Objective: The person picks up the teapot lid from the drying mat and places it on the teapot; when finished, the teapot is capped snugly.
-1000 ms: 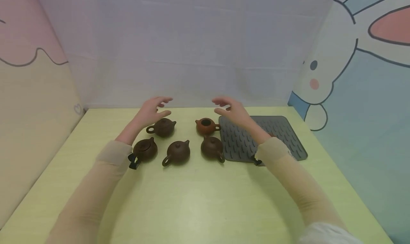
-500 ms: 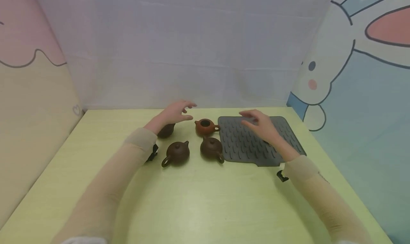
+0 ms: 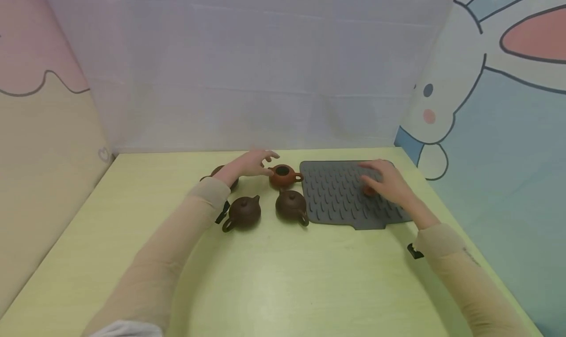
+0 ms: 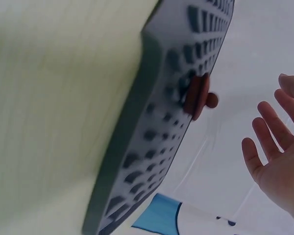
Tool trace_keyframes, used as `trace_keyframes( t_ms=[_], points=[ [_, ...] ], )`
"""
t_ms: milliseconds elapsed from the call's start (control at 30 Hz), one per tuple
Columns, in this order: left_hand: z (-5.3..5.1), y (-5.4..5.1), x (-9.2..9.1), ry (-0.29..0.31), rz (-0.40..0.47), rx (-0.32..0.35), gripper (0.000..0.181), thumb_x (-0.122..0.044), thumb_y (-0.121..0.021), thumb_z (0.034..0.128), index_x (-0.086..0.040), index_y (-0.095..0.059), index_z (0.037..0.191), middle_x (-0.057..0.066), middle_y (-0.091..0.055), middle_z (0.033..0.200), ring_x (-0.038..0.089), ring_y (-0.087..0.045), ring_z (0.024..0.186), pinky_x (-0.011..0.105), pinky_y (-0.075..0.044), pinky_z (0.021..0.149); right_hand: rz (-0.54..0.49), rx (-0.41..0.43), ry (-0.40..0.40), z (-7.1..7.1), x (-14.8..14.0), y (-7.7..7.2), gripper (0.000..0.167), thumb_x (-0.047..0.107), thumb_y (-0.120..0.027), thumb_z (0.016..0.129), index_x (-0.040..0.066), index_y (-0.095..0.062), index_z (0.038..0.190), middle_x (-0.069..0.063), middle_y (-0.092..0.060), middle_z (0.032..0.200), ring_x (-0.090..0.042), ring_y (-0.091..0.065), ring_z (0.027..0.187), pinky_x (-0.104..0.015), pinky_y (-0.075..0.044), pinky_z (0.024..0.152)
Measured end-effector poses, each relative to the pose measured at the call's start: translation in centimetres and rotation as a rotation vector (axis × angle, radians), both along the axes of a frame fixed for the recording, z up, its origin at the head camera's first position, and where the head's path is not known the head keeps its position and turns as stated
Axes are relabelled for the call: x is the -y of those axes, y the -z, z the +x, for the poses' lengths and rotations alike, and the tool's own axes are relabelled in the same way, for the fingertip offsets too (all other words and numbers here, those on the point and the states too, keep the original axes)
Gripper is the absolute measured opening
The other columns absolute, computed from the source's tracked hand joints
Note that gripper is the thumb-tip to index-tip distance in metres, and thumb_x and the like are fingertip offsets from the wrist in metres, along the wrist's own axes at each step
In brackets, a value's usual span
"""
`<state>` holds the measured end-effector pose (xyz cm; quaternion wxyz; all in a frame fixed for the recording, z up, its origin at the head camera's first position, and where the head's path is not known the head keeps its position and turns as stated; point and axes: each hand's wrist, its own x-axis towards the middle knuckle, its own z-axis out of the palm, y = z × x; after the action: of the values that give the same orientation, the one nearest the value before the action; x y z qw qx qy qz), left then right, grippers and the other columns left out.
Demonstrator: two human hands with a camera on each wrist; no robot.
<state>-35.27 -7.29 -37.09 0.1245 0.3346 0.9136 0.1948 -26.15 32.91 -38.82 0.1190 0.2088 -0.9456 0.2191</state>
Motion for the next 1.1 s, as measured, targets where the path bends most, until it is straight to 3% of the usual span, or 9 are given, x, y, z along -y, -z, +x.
trace_keyframes(
  t_ms=[167,533,900,1100],
  points=[
    [-0.1,0.6,0.1,0.004,0.0,0.041,0.058,-0.019,-0.063,0.0957,-0.009,-0.041,0.149,0.025,-0.053,0.141,0.039,-0.061,0.12,0.049,-0.049,0.101,0.033,0.041,0.024,0.1,-1.6,0.7,0.04,0.011,-0.064,0.095,0.001,-0.059,0.133,-0.024,-0.059,0.134,-0.043,-0.05,0.127,-0.06,-0.038,0.107],
    [-0.1,1.4,0.0,-0.02,-0.041,0.041,0.054,-0.021,-0.064,0.0957,-0.011,-0.046,0.146,0.018,-0.06,0.134,0.033,-0.062,0.117,0.047,-0.05,0.1,0.142,0.209,0.031,0.5,-2.8,1.1,0.036,0.015,-0.064,0.096,0.003,-0.063,0.13,-0.024,-0.062,0.13,-0.043,-0.053,0.123,-0.061,-0.041,0.103],
    [0.0,1.4,0.0,-0.044,-0.027,0.064,0.052,-0.023,-0.065,0.0953,-0.015,-0.049,0.144,0.018,-0.061,0.133,0.033,-0.06,0.122,0.049,-0.048,0.102,0.147,0.174,0.07,0.1,-3.1,1.7,0.024,0.009,-0.065,0.094,0.002,-0.072,0.116,-0.025,-0.068,0.118,-0.044,-0.059,0.114,-0.059,-0.046,0.098],
    [0.3,1.4,0.2,-0.056,-0.02,0.081,0.052,-0.024,-0.065,0.096,-0.017,-0.048,0.144,0.017,-0.061,0.133,0.034,-0.058,0.124,0.049,-0.047,0.103,0.139,0.148,0.067,0.2,-2.8,1.7,0.024,0.009,-0.064,0.094,0.001,-0.072,0.116,-0.024,-0.069,0.115,-0.043,-0.061,0.109,-0.058,-0.047,0.095]
  ],
)
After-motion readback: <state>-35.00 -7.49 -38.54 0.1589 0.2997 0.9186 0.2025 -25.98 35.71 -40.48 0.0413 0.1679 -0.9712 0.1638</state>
